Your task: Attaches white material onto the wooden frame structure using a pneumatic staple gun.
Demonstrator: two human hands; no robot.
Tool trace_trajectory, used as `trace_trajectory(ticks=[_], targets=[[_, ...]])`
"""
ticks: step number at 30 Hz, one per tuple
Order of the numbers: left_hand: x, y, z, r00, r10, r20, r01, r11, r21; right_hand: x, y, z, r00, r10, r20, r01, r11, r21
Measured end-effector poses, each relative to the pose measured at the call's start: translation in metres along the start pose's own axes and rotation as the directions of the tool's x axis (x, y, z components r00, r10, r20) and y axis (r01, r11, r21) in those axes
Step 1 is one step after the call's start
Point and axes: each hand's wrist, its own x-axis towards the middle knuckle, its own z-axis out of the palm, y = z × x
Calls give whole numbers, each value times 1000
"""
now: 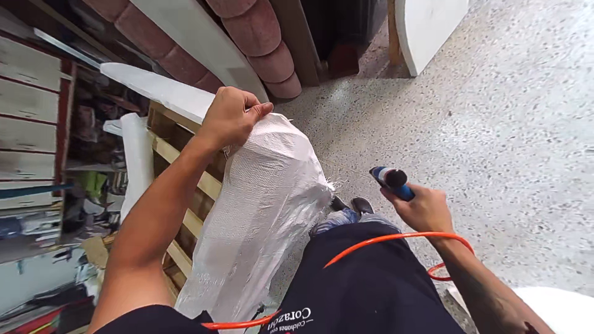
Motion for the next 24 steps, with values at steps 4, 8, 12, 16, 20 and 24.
trace_trajectory(ticks=[4, 8, 12, 16, 20, 24], targets=[[3, 35, -11, 962, 91, 257, -192, 895, 402, -4, -34, 3, 996, -12, -91, 16, 999, 43], [19, 37, -1, 856, 182, 485, -436, 758, 485, -15, -59, 10, 986, -88, -140, 97, 994, 58], [37, 7, 3, 839, 434, 329, -510, 838, 195, -17, -67, 0, 975, -173, -142, 189, 976, 111], [43, -4, 6, 907, 380, 180, -387, 922, 1, 7, -75, -20, 966, -230, -116, 248, 954, 166], [35, 1, 4, 950, 248, 191, -265, 962, 66, 44, -80, -34, 961, -260, -98, 276, 933, 232], [44, 12, -4, 881, 136, 453, -209, 971, 115, 73, -79, -52, 967, -252, -39, 252, 924, 286]])
